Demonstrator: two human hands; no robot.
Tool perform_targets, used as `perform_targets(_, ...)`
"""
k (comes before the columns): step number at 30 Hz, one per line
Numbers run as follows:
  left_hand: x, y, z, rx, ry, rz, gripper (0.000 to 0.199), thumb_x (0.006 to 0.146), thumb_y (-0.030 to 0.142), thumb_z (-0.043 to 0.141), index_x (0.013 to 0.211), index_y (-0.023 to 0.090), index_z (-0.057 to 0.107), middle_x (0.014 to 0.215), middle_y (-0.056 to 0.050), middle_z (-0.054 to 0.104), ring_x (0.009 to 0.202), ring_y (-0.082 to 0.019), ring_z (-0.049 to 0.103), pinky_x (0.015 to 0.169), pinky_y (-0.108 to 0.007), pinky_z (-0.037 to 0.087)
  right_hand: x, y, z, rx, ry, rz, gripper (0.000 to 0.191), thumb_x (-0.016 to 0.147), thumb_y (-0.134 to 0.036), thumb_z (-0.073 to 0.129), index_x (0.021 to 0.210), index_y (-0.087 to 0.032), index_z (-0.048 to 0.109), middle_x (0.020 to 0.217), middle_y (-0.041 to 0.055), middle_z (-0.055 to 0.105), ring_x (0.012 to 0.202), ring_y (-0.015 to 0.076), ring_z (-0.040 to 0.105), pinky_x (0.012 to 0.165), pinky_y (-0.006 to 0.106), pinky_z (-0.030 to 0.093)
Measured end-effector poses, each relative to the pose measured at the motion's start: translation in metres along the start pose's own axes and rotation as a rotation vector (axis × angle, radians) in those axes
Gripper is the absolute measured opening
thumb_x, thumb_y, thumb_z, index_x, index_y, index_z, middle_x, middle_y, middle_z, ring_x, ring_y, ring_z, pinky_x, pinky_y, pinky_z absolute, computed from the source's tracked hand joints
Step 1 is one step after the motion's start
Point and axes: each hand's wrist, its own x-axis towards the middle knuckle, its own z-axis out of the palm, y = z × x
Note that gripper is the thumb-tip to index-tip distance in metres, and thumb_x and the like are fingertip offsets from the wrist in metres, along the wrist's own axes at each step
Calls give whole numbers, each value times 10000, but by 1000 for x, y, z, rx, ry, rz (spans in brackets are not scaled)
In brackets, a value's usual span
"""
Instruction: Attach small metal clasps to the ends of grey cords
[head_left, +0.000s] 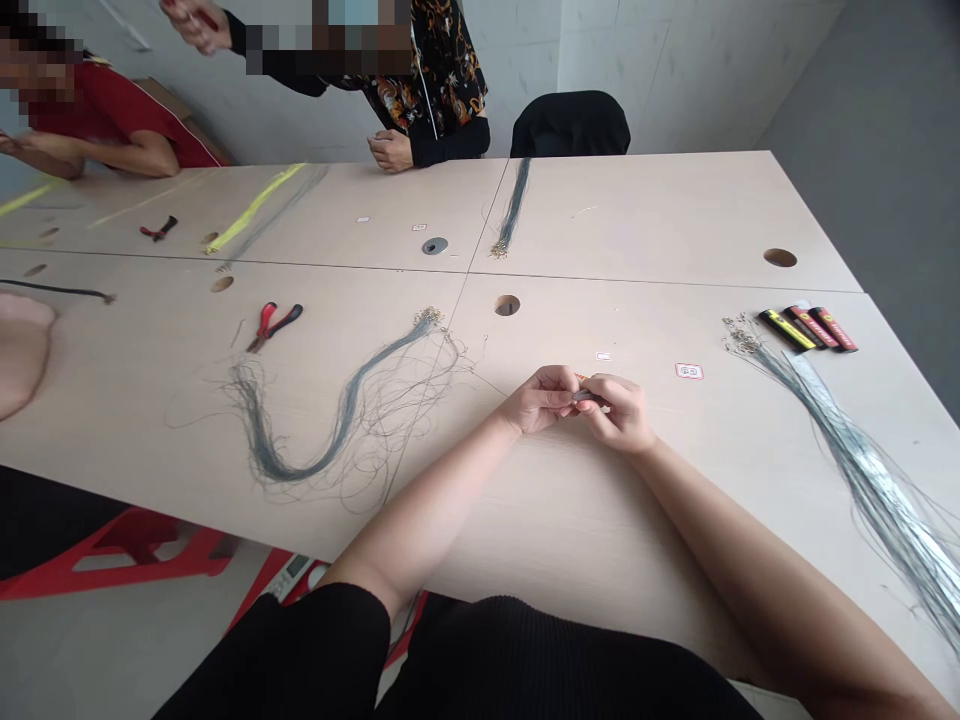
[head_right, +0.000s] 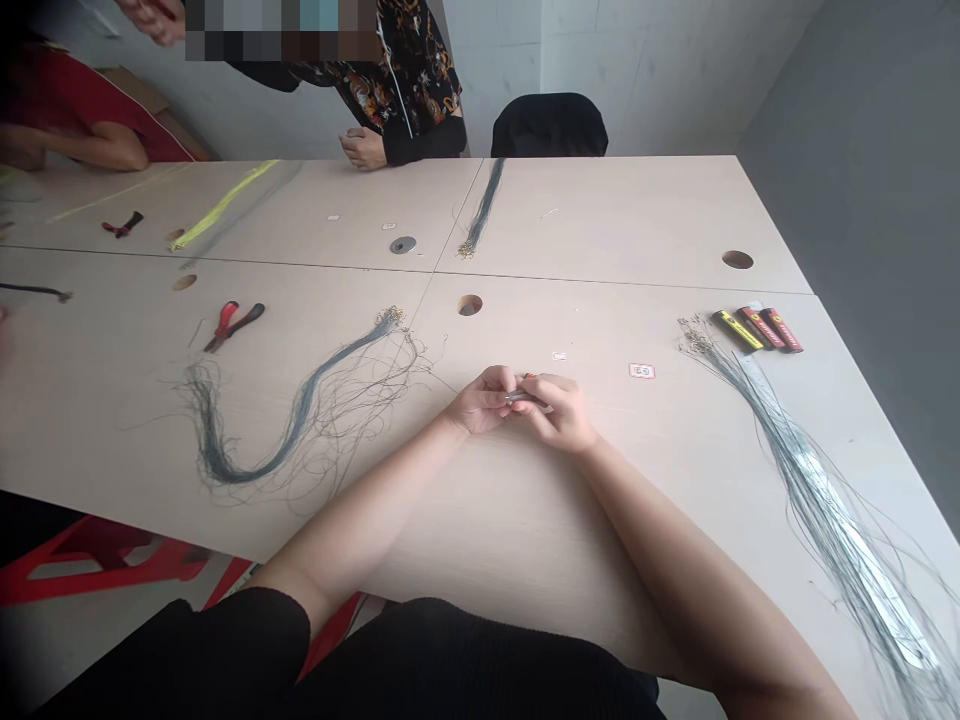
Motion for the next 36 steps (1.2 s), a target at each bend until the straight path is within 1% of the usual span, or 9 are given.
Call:
perform_targets(3,0,0,1,-6,20,-5,470,474,432,891,525,144,524,500,32,471,478,-81,435,539,-251,338,0,0,0,11,2,2,240,949,-374,475,821,-192,565,573,9,570,476,115,471,469,245,385)
perform_targets(6,0,0,1,-11,15,-3,465,476,432,891,528,147,527,491,34,460,488,-88,442,547,-254,351,0,0,0,-8,-1,4,251,951,-379,469,818,-191,567,573,13,577,474,117,480,465,246,391)
perform_targets(10,0,0,0,2,-4,5,454,492,436,883,535,151,533,493,35,455,497,-89,441,554,-254,353,0,0,0,-24,-2,10,270,955,-395,461,806,-191,557,556,8,557,454,110,458,441,242,369)
perform_targets(16,0,-1,-1,18,3,10,451,507,436,868,546,155,518,514,34,460,513,-94,447,567,-259,358,3,-3,0,13,14,-24,212,952,-343,483,812,-194,539,566,2,562,460,103,441,443,231,345)
perform_targets(19,0,-2,-1,11,2,17,457,514,435,865,557,156,506,524,36,454,498,-81,428,561,-257,352,3,-3,0,1,19,-21,216,950,-343,486,805,-194,541,557,0,557,458,103,441,445,228,350)
perform_targets(23,0,-2,-1,12,-21,30,443,539,432,855,556,157,508,511,32,452,512,-90,434,551,-247,338,2,-2,0,-24,22,-13,244,950,-359,482,781,-191,534,540,-2,549,444,100,431,439,229,349)
perform_targets(28,1,-2,-1,14,-18,24,460,529,433,861,549,152,498,519,32,460,490,-76,415,524,-235,305,1,-1,-1,-7,15,-14,221,950,-362,484,813,-195,532,565,0,572,459,99,454,438,221,353)
perform_targets(33,0,-2,-3,15,6,-7,469,515,438,869,577,159,497,542,37,450,551,-107,495,571,-255,356,2,-2,-2,-3,10,18,216,939,-384,501,826,-202,531,571,-2,571,459,103,458,437,223,360)
perform_targets(36,0,-2,-2,24,14,-12,486,504,448,872,563,159,486,534,38,453,542,-106,496,561,-256,360,3,-2,-2,0,9,2,208,941,-375,500,823,-207,527,568,-6,565,460,100,456,434,219,358)
